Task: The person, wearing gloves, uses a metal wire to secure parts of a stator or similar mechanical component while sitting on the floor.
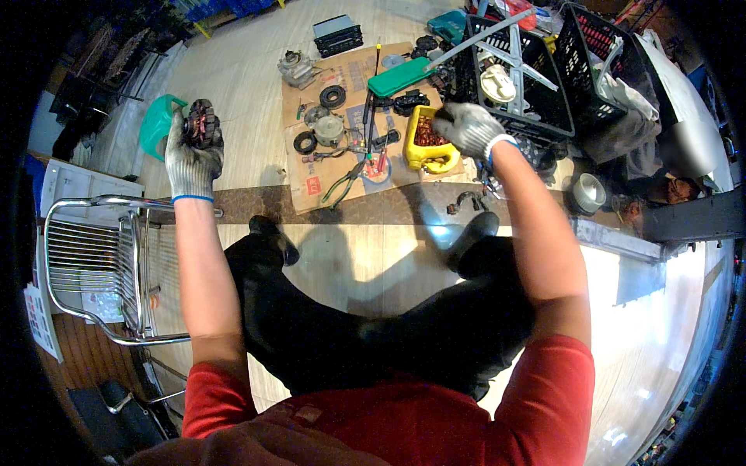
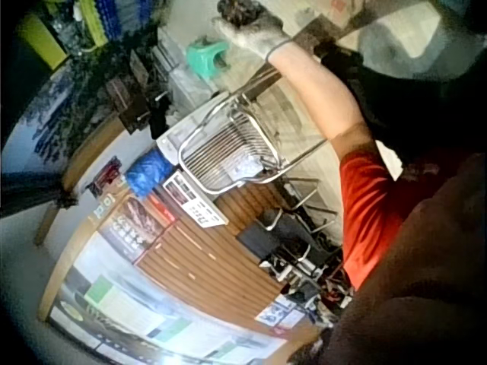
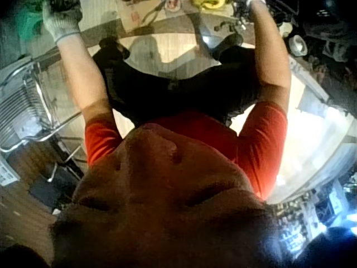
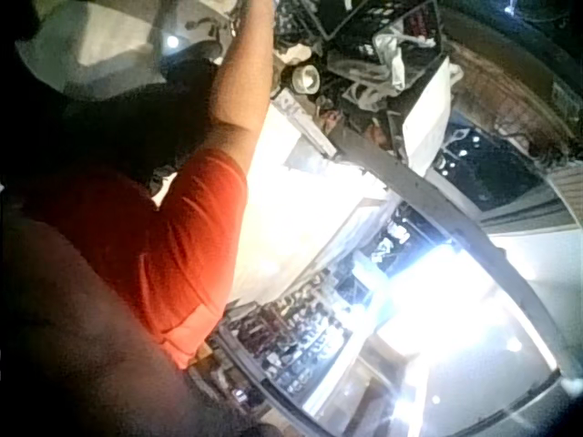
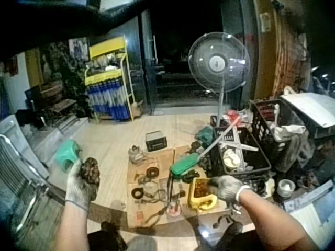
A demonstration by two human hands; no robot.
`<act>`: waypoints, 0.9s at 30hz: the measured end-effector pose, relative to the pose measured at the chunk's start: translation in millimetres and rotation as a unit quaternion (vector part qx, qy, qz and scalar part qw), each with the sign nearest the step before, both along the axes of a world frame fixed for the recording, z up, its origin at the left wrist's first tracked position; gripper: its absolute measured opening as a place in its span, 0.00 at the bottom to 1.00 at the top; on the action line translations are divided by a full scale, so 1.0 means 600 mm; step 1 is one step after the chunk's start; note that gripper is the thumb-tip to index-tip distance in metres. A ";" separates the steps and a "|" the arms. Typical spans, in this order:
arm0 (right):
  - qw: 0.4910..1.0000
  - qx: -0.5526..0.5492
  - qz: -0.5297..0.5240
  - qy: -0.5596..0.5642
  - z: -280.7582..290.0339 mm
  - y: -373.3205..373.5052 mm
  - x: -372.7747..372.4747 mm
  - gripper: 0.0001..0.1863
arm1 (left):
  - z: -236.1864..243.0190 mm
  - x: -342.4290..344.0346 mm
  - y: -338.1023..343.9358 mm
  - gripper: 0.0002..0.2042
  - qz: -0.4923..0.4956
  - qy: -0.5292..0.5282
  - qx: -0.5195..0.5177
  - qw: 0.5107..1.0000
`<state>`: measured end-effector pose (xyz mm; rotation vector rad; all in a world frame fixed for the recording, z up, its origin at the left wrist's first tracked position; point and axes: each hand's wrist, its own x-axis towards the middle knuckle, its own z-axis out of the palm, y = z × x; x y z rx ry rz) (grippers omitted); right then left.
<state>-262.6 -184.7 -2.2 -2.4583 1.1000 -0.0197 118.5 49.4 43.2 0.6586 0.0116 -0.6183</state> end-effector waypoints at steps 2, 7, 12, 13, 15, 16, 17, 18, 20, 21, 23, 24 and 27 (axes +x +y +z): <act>0.998 -0.015 -0.016 -0.060 0.018 0.000 0.015 0.30 | -0.005 -0.012 -0.006 0.13 -0.014 -0.014 0.009 1.000; 0.974 -0.151 -0.076 -0.151 0.091 0.044 0.071 0.32 | -0.019 -0.035 -0.027 0.14 -0.047 -0.013 0.016 0.999; 0.901 -0.302 -0.174 -0.260 0.119 0.003 0.070 0.28 | -0.027 -0.037 -0.032 0.15 -0.092 -0.046 0.020 0.994; 0.888 -0.337 -0.201 -0.241 0.108 -0.023 0.063 0.26 | -0.030 -0.037 -0.036 0.14 -0.089 -0.046 0.020 0.995; 0.891 -0.315 -0.182 -0.273 0.103 -0.019 0.072 0.26 | -0.034 -0.041 -0.041 0.14 -0.080 -0.045 0.024 0.995; 0.910 -0.264 -0.161 -0.277 0.094 -0.010 0.083 0.26 | -0.037 -0.041 -0.040 0.13 -0.093 -0.055 0.037 0.993; 0.925 -0.213 -0.142 -0.280 0.088 0.013 0.102 0.25 | -0.038 -0.045 -0.043 0.14 -0.099 -0.051 0.036 0.993; 0.902 -0.280 -0.058 -0.325 0.064 0.032 0.125 0.24 | -0.034 -0.054 -0.041 0.15 -0.102 -0.049 0.039 0.993; 0.936 -0.236 0.054 -0.256 0.021 0.052 0.157 0.25 | -0.031 -0.089 -0.066 0.16 -0.102 -0.035 0.035 0.993; 0.947 -0.223 0.081 -0.218 0.031 0.098 0.179 0.29 | -0.033 -0.089 -0.061 0.16 -0.116 -0.037 0.035 0.992; 0.973 -0.108 0.120 -0.163 0.041 0.149 0.212 0.36 | -0.038 -0.094 -0.059 0.15 -0.151 -0.038 0.029 0.987; 0.953 -0.141 0.122 -0.238 0.019 0.157 0.226 0.35 | -0.040 -0.102 -0.067 0.15 -0.183 -0.051 0.029 0.981; 0.948 -0.062 0.129 -0.284 0.014 0.174 0.242 0.24 | -0.045 -0.136 -0.088 0.14 -0.205 -0.057 0.000 0.977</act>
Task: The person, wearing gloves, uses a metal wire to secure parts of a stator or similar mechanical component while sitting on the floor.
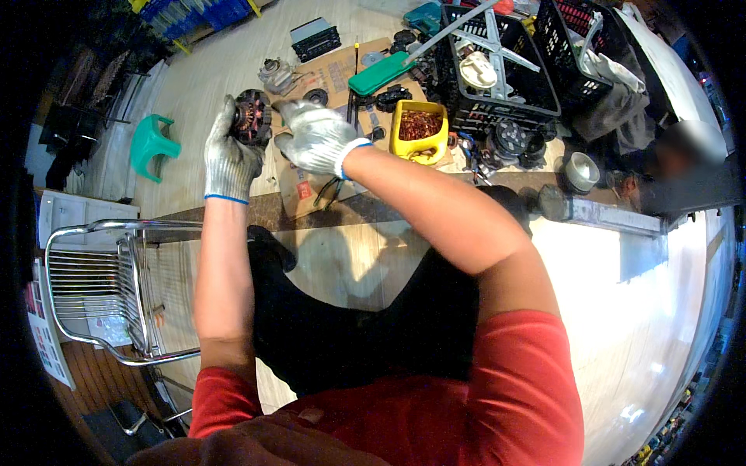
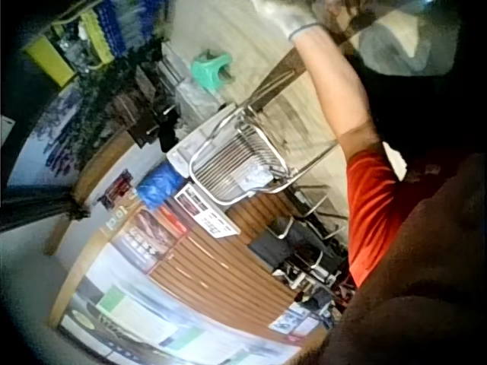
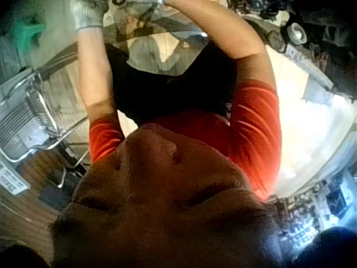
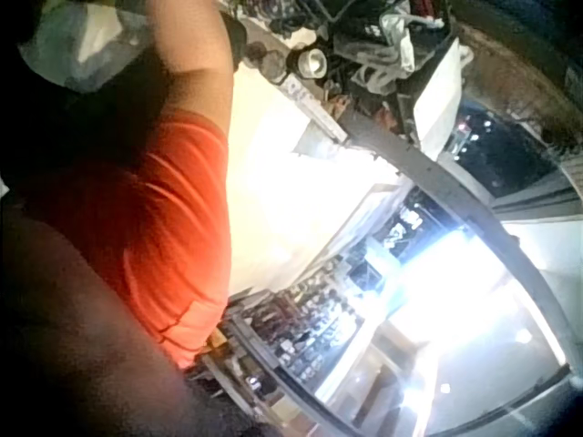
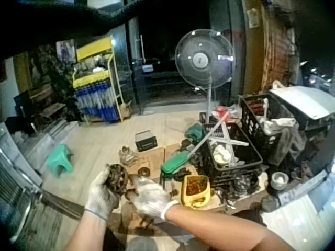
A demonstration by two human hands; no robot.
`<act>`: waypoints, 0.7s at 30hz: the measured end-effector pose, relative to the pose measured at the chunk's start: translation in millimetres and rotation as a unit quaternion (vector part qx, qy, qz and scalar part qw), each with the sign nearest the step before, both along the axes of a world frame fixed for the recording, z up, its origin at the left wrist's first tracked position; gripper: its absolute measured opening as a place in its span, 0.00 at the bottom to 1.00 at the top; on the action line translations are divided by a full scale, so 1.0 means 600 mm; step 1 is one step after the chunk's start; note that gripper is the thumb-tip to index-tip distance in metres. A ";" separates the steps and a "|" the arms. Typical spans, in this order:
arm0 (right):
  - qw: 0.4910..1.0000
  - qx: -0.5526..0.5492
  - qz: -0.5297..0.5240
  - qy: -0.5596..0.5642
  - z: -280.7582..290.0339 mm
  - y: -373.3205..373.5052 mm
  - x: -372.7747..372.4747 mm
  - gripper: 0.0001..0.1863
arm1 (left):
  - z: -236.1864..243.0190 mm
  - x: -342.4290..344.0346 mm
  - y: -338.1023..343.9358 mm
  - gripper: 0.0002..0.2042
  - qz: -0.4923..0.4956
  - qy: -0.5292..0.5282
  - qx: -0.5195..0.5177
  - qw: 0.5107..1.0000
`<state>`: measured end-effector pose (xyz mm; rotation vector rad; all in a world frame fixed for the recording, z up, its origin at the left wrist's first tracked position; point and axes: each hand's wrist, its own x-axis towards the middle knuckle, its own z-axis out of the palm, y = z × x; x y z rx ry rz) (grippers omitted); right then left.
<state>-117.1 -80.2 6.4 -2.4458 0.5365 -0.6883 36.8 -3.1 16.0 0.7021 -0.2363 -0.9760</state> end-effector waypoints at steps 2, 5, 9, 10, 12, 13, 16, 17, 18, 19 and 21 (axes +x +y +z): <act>0.999 0.021 0.025 0.012 -0.016 -0.009 0.014 0.19 | 0.006 -0.019 -0.005 0.14 0.021 0.008 -0.006 1.000; 0.998 -0.035 0.045 -0.012 -0.040 -0.010 0.031 0.13 | 0.003 0.010 -0.001 0.15 0.051 -0.007 -0.010 0.999; 0.987 -0.150 0.062 0.006 -0.055 -0.017 0.014 0.11 | 0.031 0.063 0.015 0.18 0.134 0.066 0.001 0.989; 0.983 -0.167 0.070 0.017 -0.049 -0.011 0.010 0.11 | 0.020 0.111 0.043 0.17 0.105 0.042 -0.032 0.993; 0.989 -0.123 0.056 0.060 -0.055 -0.021 -0.004 0.15 | 0.031 0.146 0.066 0.17 0.066 0.035 -0.074 0.995; 0.990 -0.084 0.037 0.104 -0.065 -0.026 -0.019 0.15 | 0.038 0.151 0.062 0.17 0.142 0.064 -0.051 0.987; 0.983 -0.100 0.015 0.153 -0.092 -0.041 -0.050 0.17 | 0.041 0.165 0.092 0.17 0.101 0.052 -0.057 0.992; 0.981 -0.128 0.032 0.140 -0.097 -0.043 -0.059 0.16 | 0.046 0.166 0.098 0.16 0.135 0.060 -0.037 0.988; 0.978 -0.156 0.043 0.128 -0.101 -0.048 -0.072 0.15 | 0.049 0.162 0.091 0.16 0.164 0.070 -0.018 0.984; 0.978 -0.144 0.038 0.144 -0.106 -0.053 -0.081 0.15 | 0.051 0.157 0.088 0.15 0.193 0.079 0.000 0.978; 0.975 -0.154 0.052 0.153 -0.134 -0.073 -0.097 0.15 | 0.045 0.147 0.085 0.16 0.190 0.062 0.009 0.980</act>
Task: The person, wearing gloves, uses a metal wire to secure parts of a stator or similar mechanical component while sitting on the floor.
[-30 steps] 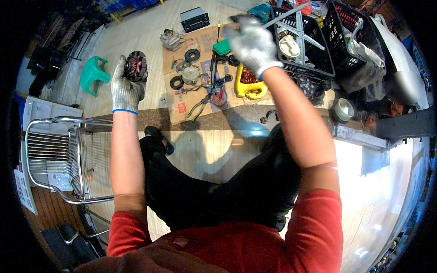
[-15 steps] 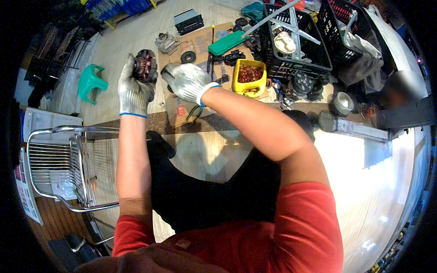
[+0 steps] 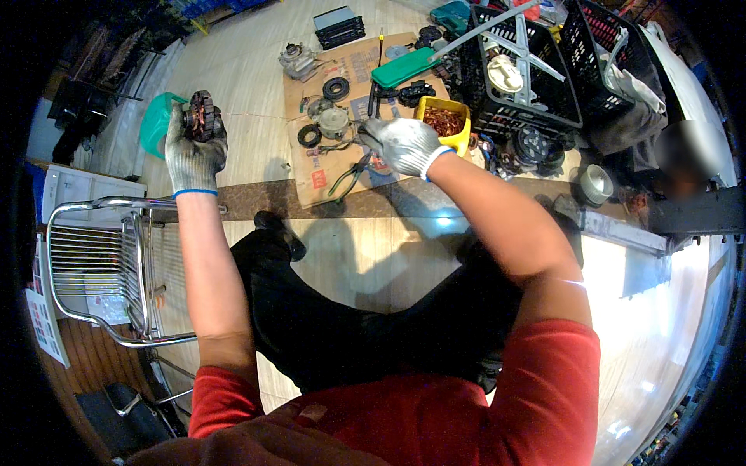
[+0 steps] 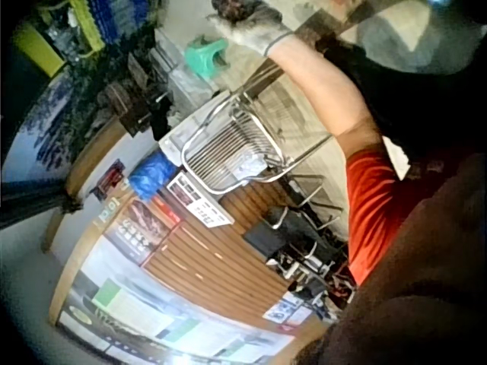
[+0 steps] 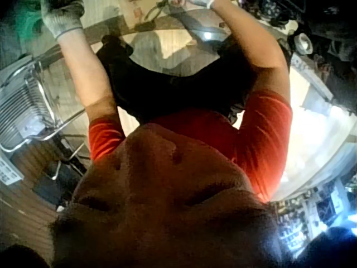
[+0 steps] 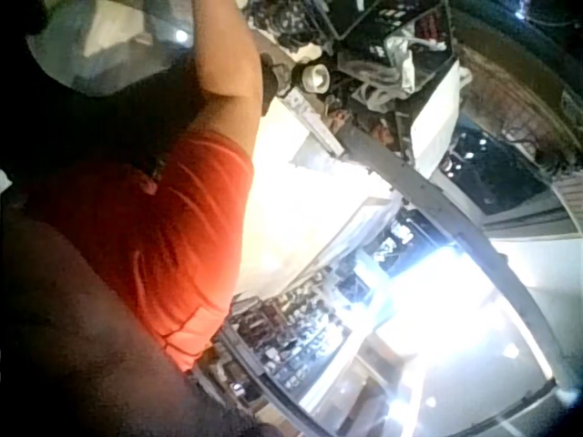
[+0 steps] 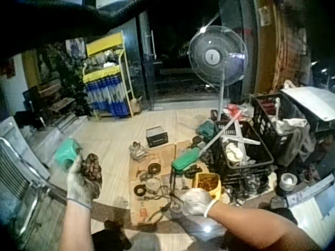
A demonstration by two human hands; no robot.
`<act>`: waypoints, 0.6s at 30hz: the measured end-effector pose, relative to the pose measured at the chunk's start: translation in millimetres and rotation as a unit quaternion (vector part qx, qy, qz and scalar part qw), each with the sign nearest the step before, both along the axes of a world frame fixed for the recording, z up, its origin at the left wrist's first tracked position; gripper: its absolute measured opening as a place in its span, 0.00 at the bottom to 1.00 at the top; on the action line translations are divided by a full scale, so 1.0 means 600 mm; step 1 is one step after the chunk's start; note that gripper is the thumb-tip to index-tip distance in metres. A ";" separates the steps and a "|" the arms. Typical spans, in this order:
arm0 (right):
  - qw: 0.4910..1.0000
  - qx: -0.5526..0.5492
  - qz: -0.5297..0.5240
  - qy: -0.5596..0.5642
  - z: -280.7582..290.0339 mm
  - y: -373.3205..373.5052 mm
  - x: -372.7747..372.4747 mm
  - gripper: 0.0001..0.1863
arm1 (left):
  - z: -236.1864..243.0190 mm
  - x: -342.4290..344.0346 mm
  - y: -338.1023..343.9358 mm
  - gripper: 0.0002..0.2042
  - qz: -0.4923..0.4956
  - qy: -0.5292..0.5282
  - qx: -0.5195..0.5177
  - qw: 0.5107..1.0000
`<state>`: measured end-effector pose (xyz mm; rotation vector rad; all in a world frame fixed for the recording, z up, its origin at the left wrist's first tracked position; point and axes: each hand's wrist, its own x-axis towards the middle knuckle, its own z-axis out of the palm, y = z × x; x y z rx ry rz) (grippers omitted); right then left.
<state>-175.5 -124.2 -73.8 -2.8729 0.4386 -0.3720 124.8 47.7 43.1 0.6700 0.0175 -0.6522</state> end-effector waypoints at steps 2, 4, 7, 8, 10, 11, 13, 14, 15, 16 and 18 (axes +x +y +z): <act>1.000 0.019 -0.006 0.018 -0.014 -0.009 -0.011 0.14 | 0.002 -0.011 -0.004 0.17 0.013 -0.002 -0.004 1.000; 0.995 0.083 -0.038 0.039 -0.009 -0.005 -0.017 0.14 | 0.003 -0.006 0.000 0.17 0.027 0.004 -0.019 0.999; 0.994 0.108 -0.006 -0.018 -0.012 -0.016 -0.034 0.16 | -0.015 0.026 0.016 0.17 -0.052 -0.039 -0.066 0.996; 0.998 0.046 0.041 0.003 -0.038 -0.044 -0.050 0.17 | -0.023 0.032 0.014 0.17 -0.099 -0.058 -0.085 0.990; 0.987 0.117 -0.035 0.105 -0.047 -0.066 -0.070 0.18 | -0.027 0.028 0.017 0.15 -0.072 -0.043 -0.090 0.992; 0.974 0.151 -0.071 0.153 -0.049 -0.074 -0.078 0.19 | -0.023 0.028 0.017 0.14 -0.057 -0.040 -0.092 0.993; 0.947 0.144 -0.131 0.256 -0.029 -0.083 -0.093 0.18 | -0.012 0.027 0.019 0.13 0.007 -0.039 -0.032 0.999; 0.945 0.138 -0.156 0.250 -0.031 -0.103 -0.118 0.20 | -0.012 0.026 0.014 0.13 -0.017 -0.051 -0.025 0.998; 0.943 0.135 -0.178 0.246 -0.021 -0.108 -0.125 0.21 | -0.016 0.024 0.017 0.13 -0.038 -0.060 -0.016 0.997; 0.941 0.123 -0.196 0.246 -0.012 -0.115 -0.125 0.21 | -0.018 0.024 0.018 0.12 -0.088 -0.067 -0.029 0.993; 0.928 0.127 -0.246 0.250 0.057 -0.107 -0.109 0.24 | -0.019 -0.006 0.003 0.13 -0.028 -0.046 0.019 0.998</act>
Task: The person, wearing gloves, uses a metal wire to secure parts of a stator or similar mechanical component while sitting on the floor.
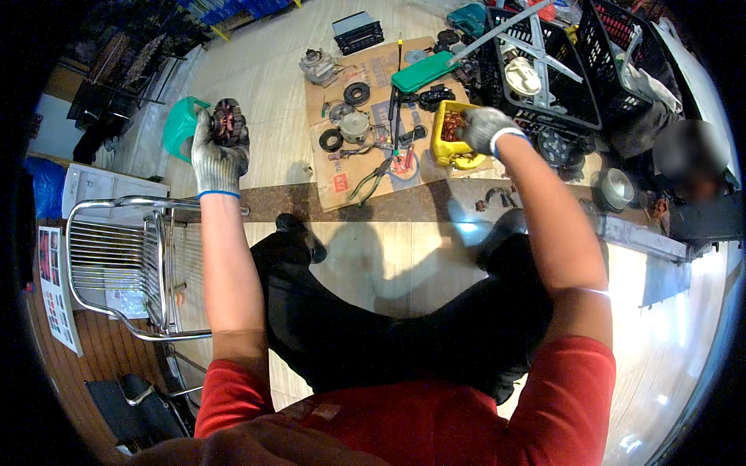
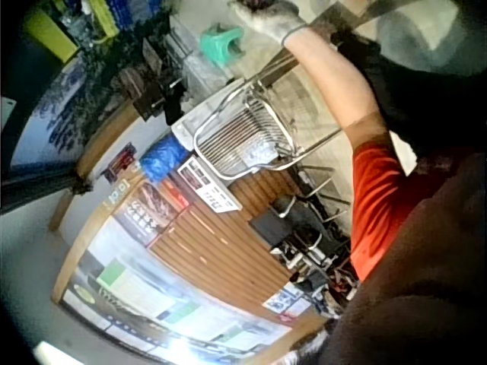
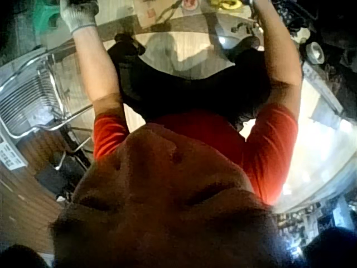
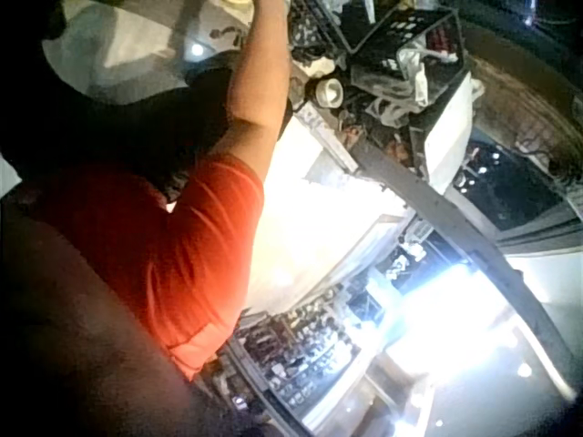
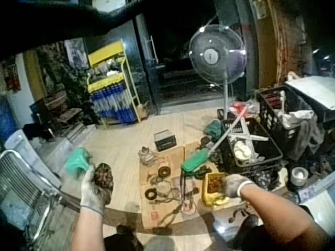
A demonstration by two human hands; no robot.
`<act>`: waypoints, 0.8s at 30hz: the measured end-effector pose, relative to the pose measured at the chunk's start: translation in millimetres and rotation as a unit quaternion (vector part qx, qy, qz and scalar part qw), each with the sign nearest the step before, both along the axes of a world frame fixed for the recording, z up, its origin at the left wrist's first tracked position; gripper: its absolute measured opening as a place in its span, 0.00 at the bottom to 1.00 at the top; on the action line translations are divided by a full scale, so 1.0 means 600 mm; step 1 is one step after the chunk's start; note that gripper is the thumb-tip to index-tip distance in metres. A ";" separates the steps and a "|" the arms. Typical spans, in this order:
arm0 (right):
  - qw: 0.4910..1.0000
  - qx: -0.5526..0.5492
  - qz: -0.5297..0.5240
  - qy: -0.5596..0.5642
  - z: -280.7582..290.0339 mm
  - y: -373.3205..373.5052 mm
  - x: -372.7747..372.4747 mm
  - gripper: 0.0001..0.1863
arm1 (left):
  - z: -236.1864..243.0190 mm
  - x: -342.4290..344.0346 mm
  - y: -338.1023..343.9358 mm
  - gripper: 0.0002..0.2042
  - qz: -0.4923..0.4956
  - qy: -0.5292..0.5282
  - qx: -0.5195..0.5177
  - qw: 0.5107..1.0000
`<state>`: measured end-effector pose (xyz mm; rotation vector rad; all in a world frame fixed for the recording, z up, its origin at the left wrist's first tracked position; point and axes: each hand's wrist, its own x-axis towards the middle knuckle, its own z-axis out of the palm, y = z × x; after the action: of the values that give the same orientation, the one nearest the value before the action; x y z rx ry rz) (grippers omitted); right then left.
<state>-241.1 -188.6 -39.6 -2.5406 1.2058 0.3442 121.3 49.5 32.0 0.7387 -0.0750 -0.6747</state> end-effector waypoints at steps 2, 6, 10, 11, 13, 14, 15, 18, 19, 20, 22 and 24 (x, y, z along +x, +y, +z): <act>0.993 -0.083 -0.006 -0.078 0.020 -0.002 0.017 0.26 | 0.001 -0.021 -0.012 0.14 0.012 0.019 0.010 1.000; 0.951 -0.067 0.005 -0.303 0.094 0.063 0.084 0.30 | -0.015 -0.051 -0.029 0.15 -0.048 0.000 0.018 0.999; 0.936 -0.007 0.099 -0.338 0.100 0.137 0.158 0.36 | -0.023 -0.090 -0.039 0.12 -0.133 -0.052 0.008 0.990; 0.932 -0.012 0.105 -0.347 0.104 0.155 0.168 0.37 | -0.033 -0.092 -0.044 0.14 -0.175 -0.094 0.001 0.980; 0.902 0.021 0.154 -0.402 0.086 0.168 0.181 0.38 | -0.044 -0.110 -0.063 0.14 -0.183 -0.115 0.007 0.976; 0.910 0.062 0.144 -0.385 0.089 0.175 0.187 0.37 | -0.042 -0.124 -0.067 0.13 -0.177 -0.137 -0.001 0.975; 0.915 0.103 0.135 -0.366 0.092 0.181 0.191 0.37 | -0.036 -0.144 -0.069 0.13 -0.149 -0.133 -0.013 0.980; 0.900 0.027 0.230 -0.370 0.062 0.175 0.193 0.21 | -0.031 -0.152 -0.074 0.17 -0.118 -0.207 0.021 0.971; 0.884 -0.021 0.272 -0.379 0.038 0.170 0.195 0.18 | -0.027 -0.152 -0.077 0.19 -0.112 -0.225 0.035 0.967; 0.869 -0.069 0.277 -0.405 0.032 0.174 0.197 0.13 | -0.024 -0.151 -0.075 0.20 -0.104 -0.241 0.052 0.963; 0.860 -0.110 0.305 -0.395 0.023 0.173 0.192 0.14 | -0.019 -0.148 -0.072 0.21 -0.084 -0.275 0.073 0.955; 0.864 -0.112 0.318 -0.375 0.035 0.179 0.187 0.15 | -0.018 -0.140 -0.066 0.22 -0.066 -0.303 0.090 0.946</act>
<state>-129.1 -81.0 -18.9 -2.7571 0.1084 -0.6513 37.6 9.8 21.0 1.1077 -0.6391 -0.5644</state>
